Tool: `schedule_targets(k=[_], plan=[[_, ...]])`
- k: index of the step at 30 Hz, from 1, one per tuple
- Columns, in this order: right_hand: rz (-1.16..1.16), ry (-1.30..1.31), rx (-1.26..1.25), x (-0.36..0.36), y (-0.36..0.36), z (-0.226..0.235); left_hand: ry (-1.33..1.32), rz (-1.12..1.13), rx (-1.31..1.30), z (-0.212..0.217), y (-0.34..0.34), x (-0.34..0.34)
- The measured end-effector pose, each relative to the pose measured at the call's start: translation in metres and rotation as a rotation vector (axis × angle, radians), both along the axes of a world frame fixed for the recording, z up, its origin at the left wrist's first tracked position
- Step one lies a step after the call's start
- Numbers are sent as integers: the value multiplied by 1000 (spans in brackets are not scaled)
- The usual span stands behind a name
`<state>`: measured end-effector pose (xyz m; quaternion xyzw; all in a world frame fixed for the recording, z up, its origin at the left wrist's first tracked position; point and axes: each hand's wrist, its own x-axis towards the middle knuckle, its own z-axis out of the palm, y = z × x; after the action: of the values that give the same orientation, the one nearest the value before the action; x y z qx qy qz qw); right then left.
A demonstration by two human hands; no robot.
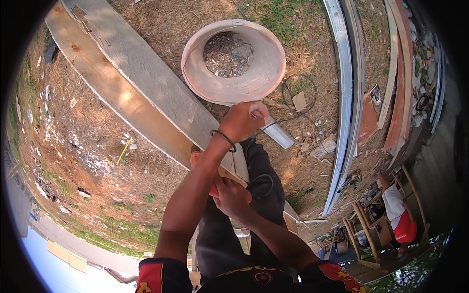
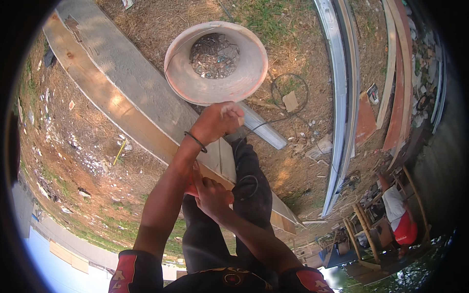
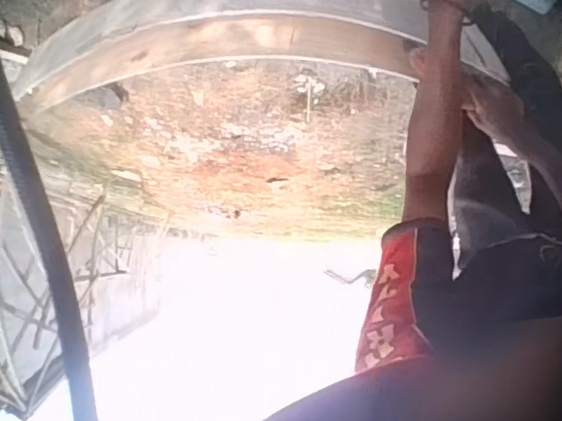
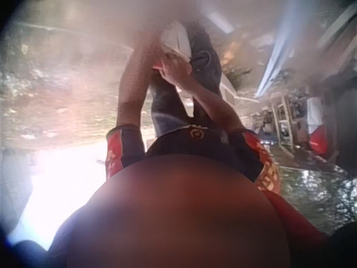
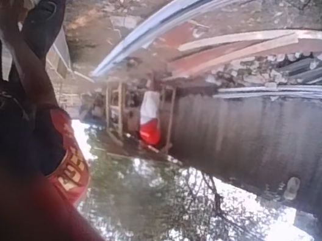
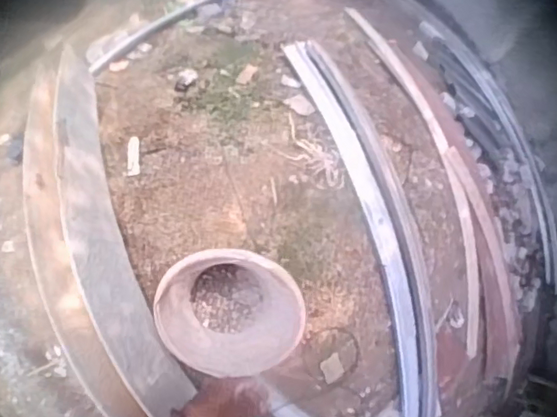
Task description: The person uses a cordless drill to drive screws into wooden planks, assembling a rectangular wooden frame. They pick up screws from a bucket, position the planks, and secure them together on the ground.
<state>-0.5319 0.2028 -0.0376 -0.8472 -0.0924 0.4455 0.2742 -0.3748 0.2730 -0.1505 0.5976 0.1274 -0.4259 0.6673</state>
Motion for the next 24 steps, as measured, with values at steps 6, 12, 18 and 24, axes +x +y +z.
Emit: schedule_targets(k=[6, 12, 18, 24], plan=[[15, -104, 17, -15, -9, -16, 45, 47, 995, -205, -3, 48], [-14, -124, -4, -33, -18, -27, 99, -55, 1305, -224, -38, 59], [4, -146, 3, -30, -22, -27, -148, -348, 1341, -223, -47, 51], [-1, -97, 13, -18, -25, -18, -132, -172, 961, -190, -23, 61]])
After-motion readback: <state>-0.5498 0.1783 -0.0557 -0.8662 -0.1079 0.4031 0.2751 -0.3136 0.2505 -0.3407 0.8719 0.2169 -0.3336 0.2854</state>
